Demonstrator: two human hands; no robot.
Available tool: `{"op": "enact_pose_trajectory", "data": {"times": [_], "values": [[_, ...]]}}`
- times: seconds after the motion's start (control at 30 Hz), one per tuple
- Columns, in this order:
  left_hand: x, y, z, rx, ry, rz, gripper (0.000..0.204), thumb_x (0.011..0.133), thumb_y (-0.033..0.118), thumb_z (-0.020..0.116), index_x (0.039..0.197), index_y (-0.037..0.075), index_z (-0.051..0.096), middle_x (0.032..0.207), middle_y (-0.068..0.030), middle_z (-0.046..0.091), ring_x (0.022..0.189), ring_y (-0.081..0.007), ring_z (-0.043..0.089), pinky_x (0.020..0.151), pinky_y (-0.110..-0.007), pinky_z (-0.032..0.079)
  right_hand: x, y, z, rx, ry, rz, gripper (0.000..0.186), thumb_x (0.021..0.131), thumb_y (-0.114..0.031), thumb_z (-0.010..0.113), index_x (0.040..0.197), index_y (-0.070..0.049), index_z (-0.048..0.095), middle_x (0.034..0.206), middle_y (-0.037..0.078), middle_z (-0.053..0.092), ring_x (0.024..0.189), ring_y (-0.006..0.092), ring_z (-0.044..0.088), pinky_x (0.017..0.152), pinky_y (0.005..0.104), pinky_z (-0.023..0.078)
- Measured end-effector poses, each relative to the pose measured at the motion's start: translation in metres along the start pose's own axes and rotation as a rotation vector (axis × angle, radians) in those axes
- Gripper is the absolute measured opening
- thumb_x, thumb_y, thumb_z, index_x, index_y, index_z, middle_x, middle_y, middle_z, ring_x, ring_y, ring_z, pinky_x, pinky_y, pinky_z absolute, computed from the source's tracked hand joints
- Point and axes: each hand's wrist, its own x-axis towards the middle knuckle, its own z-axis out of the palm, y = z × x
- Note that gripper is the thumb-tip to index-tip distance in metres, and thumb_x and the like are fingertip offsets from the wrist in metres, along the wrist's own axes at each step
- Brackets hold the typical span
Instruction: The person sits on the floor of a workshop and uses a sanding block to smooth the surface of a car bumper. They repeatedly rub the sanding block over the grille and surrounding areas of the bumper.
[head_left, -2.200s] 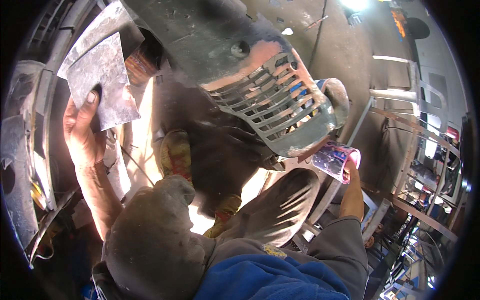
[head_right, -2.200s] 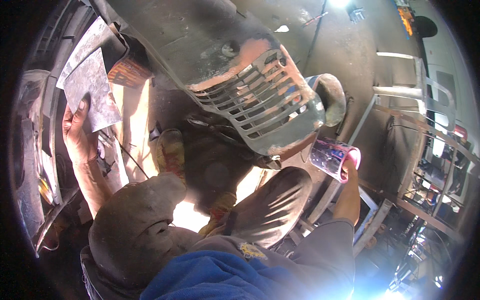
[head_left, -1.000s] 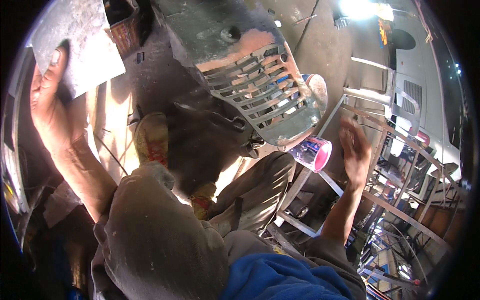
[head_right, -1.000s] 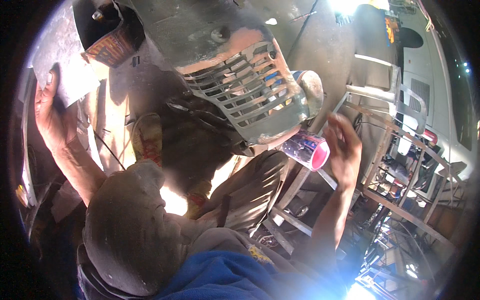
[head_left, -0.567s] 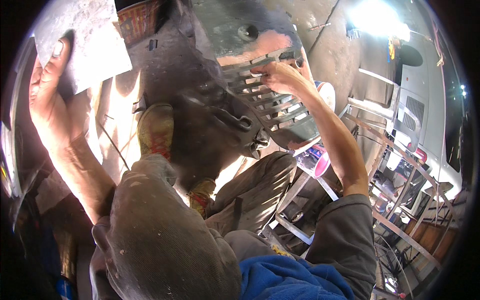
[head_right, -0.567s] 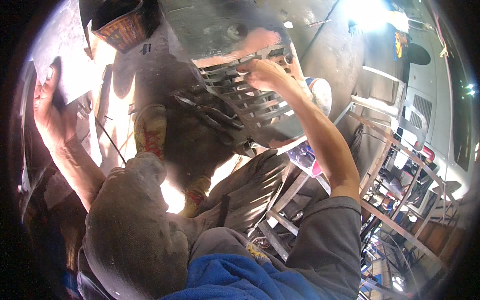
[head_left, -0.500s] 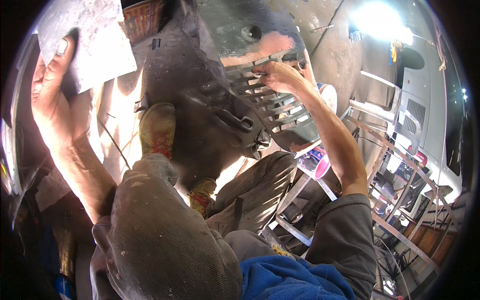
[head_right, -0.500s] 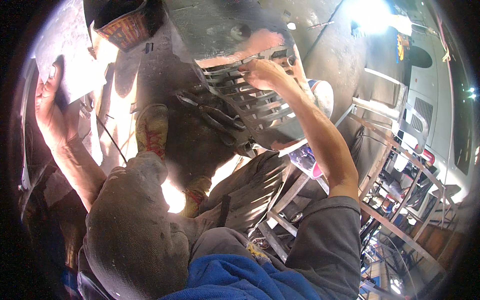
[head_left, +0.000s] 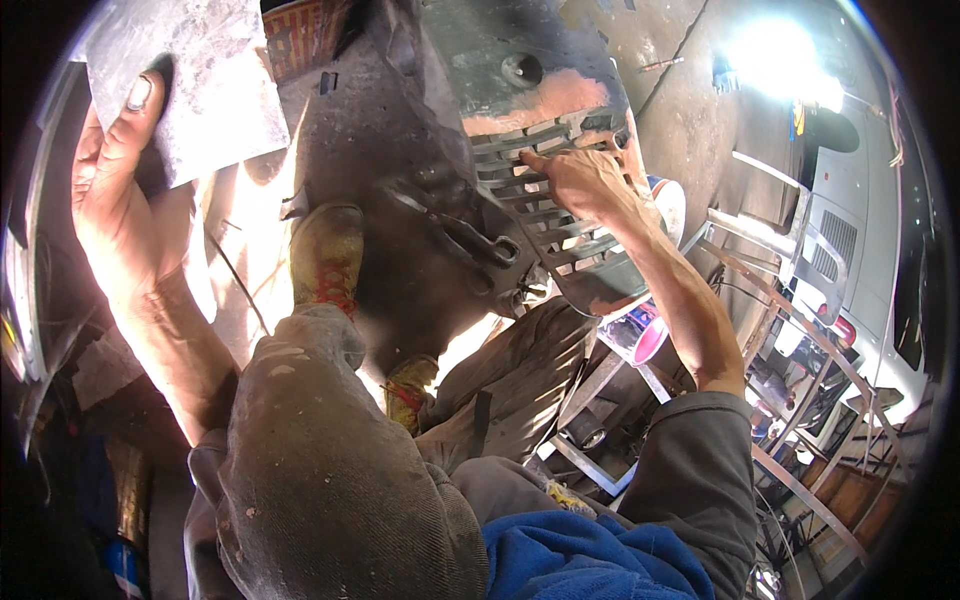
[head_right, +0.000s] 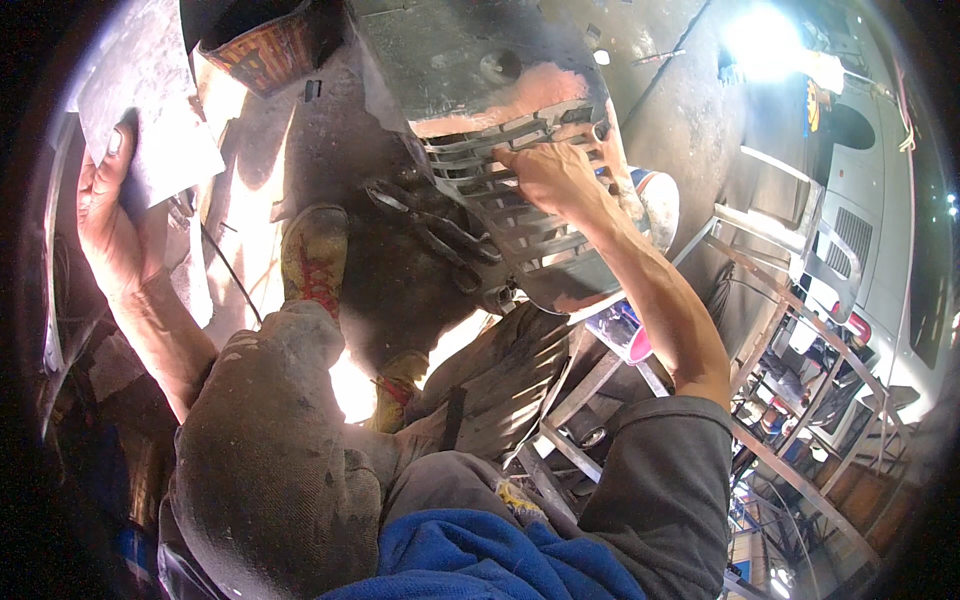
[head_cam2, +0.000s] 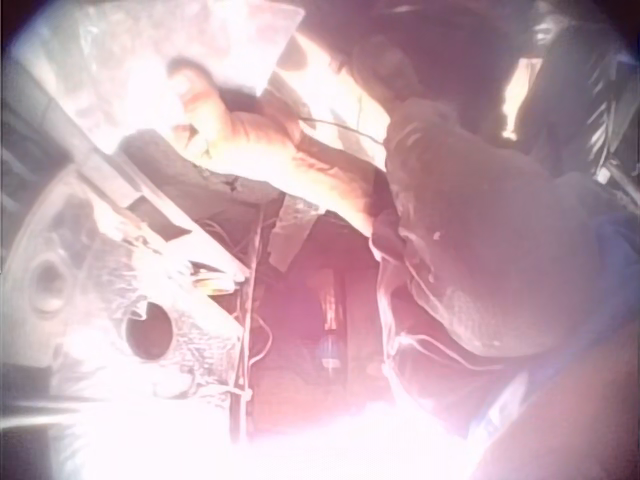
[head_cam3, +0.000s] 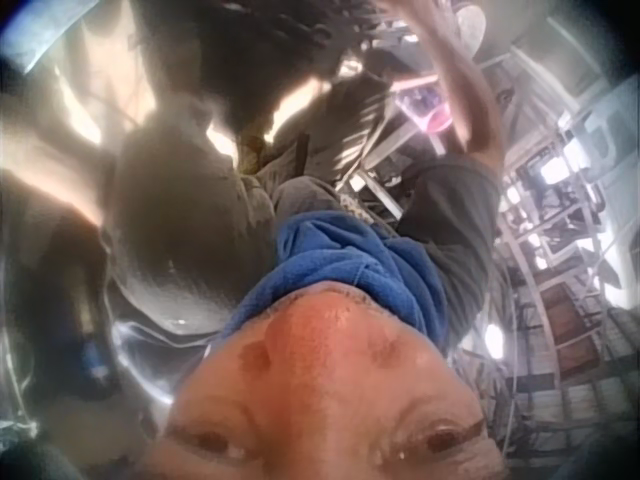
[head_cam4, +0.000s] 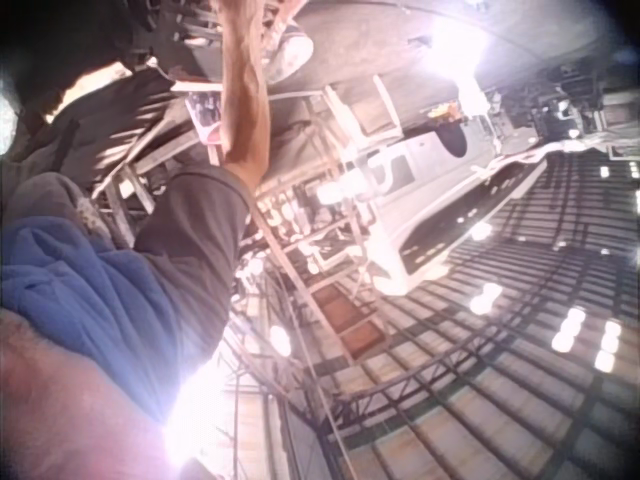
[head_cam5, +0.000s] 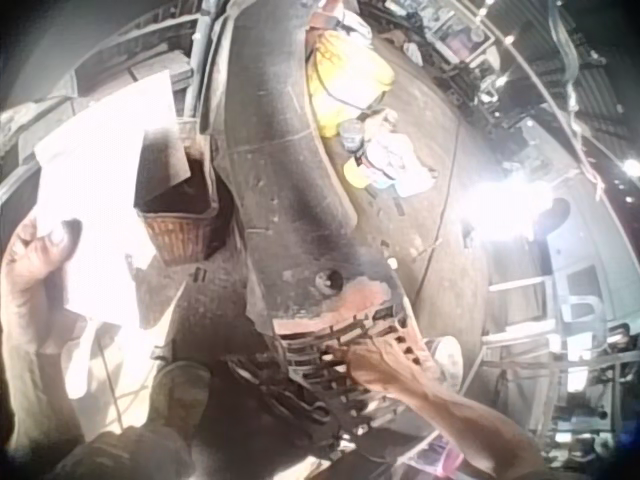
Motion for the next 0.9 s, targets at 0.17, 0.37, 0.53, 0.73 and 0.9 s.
{"op": "enact_pose_trajectory", "data": {"times": [0.17,0.37,0.53,0.73,0.9], "values": [[0.003,-0.002,-0.009,0.034,-0.006,0.002,0.05,0.086,0.014,0.067,0.127,-0.011,0.051,0.124,-0.0205,0.059,0.118,-0.0262,0.056,0.108,-0.04,0.038,-0.004,0.009,0.018,0.002,0.239,-0.057,0.044,0.095,-0.013,0.046,0.138,-0.016,0.049,0.091,0.017,0.064,0.08,0.0329,0.067,0.064,0.0459,0.05],[0.005,-0.003,-0.006,0.016,-0.029,-0.006,0.05,0.086,0.015,0.067,0.126,-0.011,0.052,0.123,-0.0207,0.06,0.116,-0.0256,0.057,0.107,-0.039,0.038,0.001,0.008,0.02,-0.008,0.086,-0.048,0.046,0.095,-0.036,0.052,0.136,-0.015,0.051,0.106,0.021,0.059,0.089,0.0357,0.064,0.074,0.0456,0.051],[0.004,-0.002,0.0,0.019,0.007,0.011,0.048,0.087,0.014,0.066,0.125,-0.01,0.053,0.121,-0.0205,0.061,0.115,-0.0253,0.057,0.106,-0.039,0.038,-0.007,-0.004,0.019,-0.015,0.249,-0.093,0.067,0.09,-0.065,0.045,0.127,-0.01,0.058,0.108,0.023,0.058,0.103,0.0363,0.056,0.085,0.0499,0.046],[0.007,-0.002,-0.002,0.005,0.019,0.025,0.047,0.087,0.013,0.066,0.125,-0.01,0.054,0.122,-0.0202,0.061,0.115,-0.0256,0.057,0.107,-0.039,0.038,-0.007,-0.009,0.029,-0.015,0.359,-0.105,0.091,0.083,-0.08,0.033,0.121,-0.003,0.062,0.109,0.024,0.056,0.109,0.038,0.051,0.089,0.0525,0.042],[0.007,0.0,-0.007,0.006,0.02,0.019,0.046,0.086,0.012,0.067,0.125,-0.01,0.054,0.122,-0.0208,0.062,0.117,-0.026,0.057,0.108,-0.04,0.038,-0.007,-0.004,0.037,0.018,0.427,-0.087,0.094,0.082,-0.082,0.031,0.121,-0.002,0.061,0.111,0.024,0.055,0.11,0.0397,0.049,0.09,0.0567,0.039]]}}
